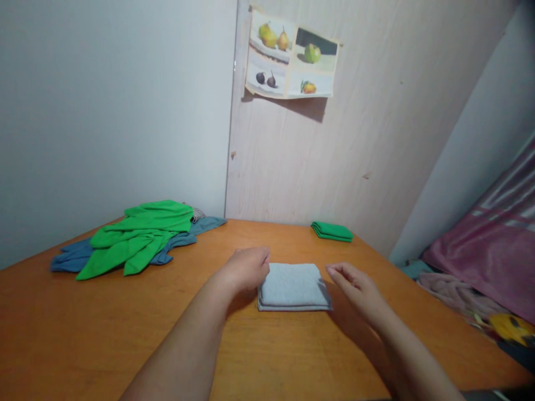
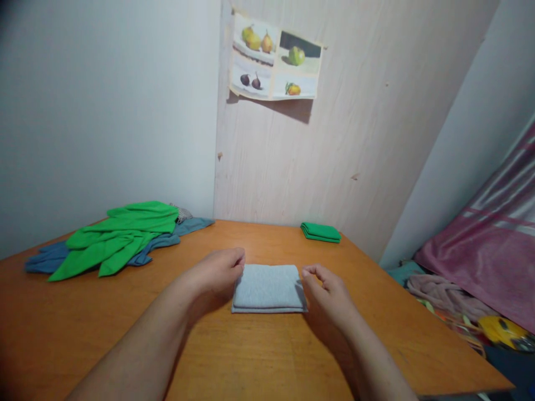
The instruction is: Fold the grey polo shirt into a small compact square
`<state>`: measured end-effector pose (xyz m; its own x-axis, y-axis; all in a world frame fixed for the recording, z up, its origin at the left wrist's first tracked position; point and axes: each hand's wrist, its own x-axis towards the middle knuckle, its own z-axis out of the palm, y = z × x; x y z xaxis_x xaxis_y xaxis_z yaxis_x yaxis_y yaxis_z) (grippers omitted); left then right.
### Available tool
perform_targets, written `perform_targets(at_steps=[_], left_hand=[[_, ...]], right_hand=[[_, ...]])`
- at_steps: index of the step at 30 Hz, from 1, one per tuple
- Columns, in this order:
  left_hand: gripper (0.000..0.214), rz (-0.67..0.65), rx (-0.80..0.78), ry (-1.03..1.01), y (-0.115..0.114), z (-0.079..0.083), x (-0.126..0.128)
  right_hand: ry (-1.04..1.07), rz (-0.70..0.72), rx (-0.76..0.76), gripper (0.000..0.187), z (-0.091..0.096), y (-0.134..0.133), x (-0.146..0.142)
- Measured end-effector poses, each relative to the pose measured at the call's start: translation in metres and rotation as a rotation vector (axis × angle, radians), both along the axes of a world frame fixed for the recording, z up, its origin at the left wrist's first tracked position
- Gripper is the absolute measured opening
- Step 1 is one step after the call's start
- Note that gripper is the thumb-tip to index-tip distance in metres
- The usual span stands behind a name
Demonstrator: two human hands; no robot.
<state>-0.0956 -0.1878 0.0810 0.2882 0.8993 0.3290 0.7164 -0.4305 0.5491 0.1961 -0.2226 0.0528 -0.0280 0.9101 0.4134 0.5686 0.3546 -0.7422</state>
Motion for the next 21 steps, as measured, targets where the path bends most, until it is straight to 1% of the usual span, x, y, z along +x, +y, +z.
perform_targets(at_steps=[3,5,7,9,11,14,17,21], left_hand=[[0.01,0.043,-0.013,-0.059,0.004,-0.006,0.001],[0.01,0.018,0.007,-0.082,0.008,-0.009,0.003],[0.014,-0.04,0.045,-0.038,0.011,-0.011,0.004],[0.02,-0.104,0.057,0.104,0.012,-0.009,0.006],[0.027,-0.137,0.037,0.286,0.012,-0.007,0.007],[0.032,-0.144,-0.018,0.469,0.009,-0.002,0.009],[0.032,-0.124,-0.05,0.506,0.006,0.0,0.01],[0.029,-0.116,-0.082,0.463,0.01,-0.001,0.006]], right_hand=[[-0.071,0.032,0.066,0.036,0.007,0.02,-0.017],[-0.102,0.065,0.108,0.041,0.005,0.035,-0.028],[-0.156,0.092,0.114,0.049,-0.002,0.049,-0.038],[-0.289,0.075,0.036,0.063,-0.012,0.058,-0.045],[-0.477,0.031,-0.088,0.077,-0.023,0.06,-0.05],[-0.695,-0.002,-0.244,0.086,-0.037,0.055,-0.054],[-0.77,-0.004,-0.302,0.086,-0.044,0.049,-0.054],[-0.807,-0.001,-0.31,0.085,-0.042,0.048,-0.053]])
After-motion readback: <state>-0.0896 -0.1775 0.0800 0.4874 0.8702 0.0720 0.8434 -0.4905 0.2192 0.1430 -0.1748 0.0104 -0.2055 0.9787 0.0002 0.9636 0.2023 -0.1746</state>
